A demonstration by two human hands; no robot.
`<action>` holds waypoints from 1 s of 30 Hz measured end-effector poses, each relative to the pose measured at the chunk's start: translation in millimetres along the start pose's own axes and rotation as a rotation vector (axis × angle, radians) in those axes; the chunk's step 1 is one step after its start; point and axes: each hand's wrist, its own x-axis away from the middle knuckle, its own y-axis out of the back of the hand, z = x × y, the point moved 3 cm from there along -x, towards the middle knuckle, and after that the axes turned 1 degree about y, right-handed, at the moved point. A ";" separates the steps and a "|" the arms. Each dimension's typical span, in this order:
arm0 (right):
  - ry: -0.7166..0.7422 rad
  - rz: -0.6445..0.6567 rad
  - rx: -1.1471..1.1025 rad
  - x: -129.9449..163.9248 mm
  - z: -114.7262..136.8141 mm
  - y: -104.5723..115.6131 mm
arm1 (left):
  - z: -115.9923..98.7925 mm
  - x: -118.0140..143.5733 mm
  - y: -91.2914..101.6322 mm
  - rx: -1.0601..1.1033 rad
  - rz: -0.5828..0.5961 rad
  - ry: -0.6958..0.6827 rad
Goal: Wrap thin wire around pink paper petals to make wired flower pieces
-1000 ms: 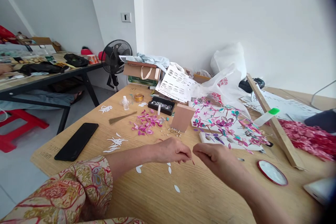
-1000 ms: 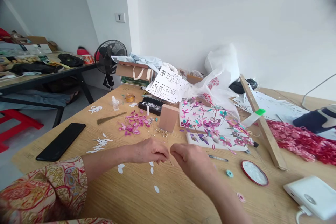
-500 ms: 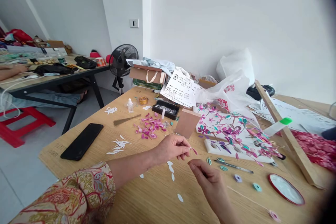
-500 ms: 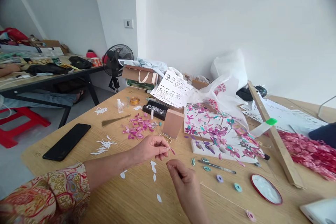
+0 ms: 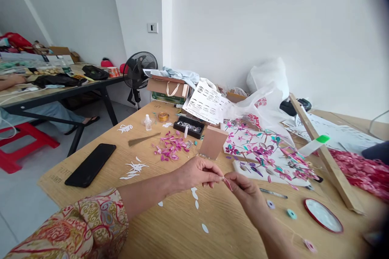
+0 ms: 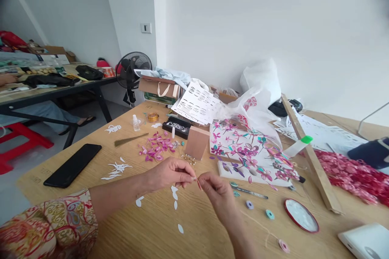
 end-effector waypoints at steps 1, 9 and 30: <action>-0.005 -0.031 -0.001 4.2 -3.1 -8.7 | 2.8 -1.6 1.7 0.010 -0.048 0.000; 0.161 -0.140 0.487 35.7 27.5 -19.2 | 11.2 -10.6 4.0 -0.395 -0.164 -0.193; 0.194 -0.176 0.617 31.8 27.9 -18.8 | 19.5 -20.1 5.4 -0.291 -0.172 -0.174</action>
